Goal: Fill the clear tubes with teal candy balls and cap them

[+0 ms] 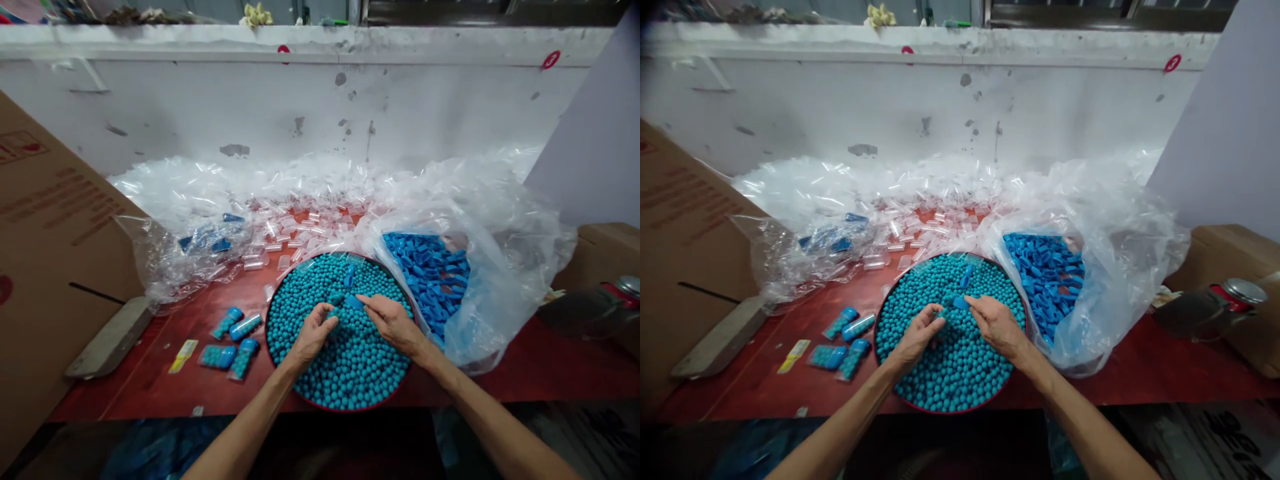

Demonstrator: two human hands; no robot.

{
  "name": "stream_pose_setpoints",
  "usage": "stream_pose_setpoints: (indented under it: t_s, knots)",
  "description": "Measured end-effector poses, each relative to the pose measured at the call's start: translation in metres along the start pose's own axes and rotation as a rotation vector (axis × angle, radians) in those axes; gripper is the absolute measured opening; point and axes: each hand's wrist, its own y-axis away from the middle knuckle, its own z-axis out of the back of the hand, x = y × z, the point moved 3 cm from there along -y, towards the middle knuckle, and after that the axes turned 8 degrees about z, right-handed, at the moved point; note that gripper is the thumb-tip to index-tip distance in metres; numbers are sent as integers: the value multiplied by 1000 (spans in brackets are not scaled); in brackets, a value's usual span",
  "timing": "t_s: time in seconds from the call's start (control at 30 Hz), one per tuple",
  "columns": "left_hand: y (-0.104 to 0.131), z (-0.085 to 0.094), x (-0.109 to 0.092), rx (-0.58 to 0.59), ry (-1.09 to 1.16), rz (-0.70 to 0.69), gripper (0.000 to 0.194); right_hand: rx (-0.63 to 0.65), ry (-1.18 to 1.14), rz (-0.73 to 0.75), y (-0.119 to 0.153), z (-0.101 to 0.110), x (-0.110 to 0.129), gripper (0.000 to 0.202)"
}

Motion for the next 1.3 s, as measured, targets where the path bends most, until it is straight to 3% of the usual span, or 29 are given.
stream_pose_setpoints:
  t_s: [0.07, 0.2, 0.3, 0.43, 0.53, 0.63, 0.83, 1.07, 1.17, 1.23, 1.3]
  knots:
    - [1, -2, 1, 25, -6, -9, 30, -9, 58, -17, -1, -3, 1, 31]
    - [4, -2, 4, 19, -33, 19, 29, 127, 144, 31, 4, -13, 7, 29]
    - [7, 0, 5, 35, -53, 39, 28, 200, 76, 17, 9, -8, 4, 25]
    - [6, 0, 4, 59, -38, 15, 30, 22, -209, -76, 4, -1, 3, 23]
    - [7, -4, 2, 39, 36, -1, 41, -109, -393, -180, -2, -8, 10, 23]
    - [12, -8, -2, 26, 84, -14, 51, -153, -460, -233, -4, -16, 18, 24]
    - [22, -12, -5, -16, 85, 15, 55, -122, -298, -101, 3, -11, 22, 21]
    - [25, -19, 3, -27, 136, 23, 42, 160, -239, 73, 0, -4, 21, 21]
    - [25, -19, 6, -55, 114, 10, 38, 184, -191, 94, 2, -2, 22, 20]
    - [27, -16, 7, -44, 119, 15, 37, 156, -317, 39, 5, -2, 20, 18]
    - [29, -14, 7, 11, 128, 31, 38, 122, -586, -92, 7, -5, 16, 23]
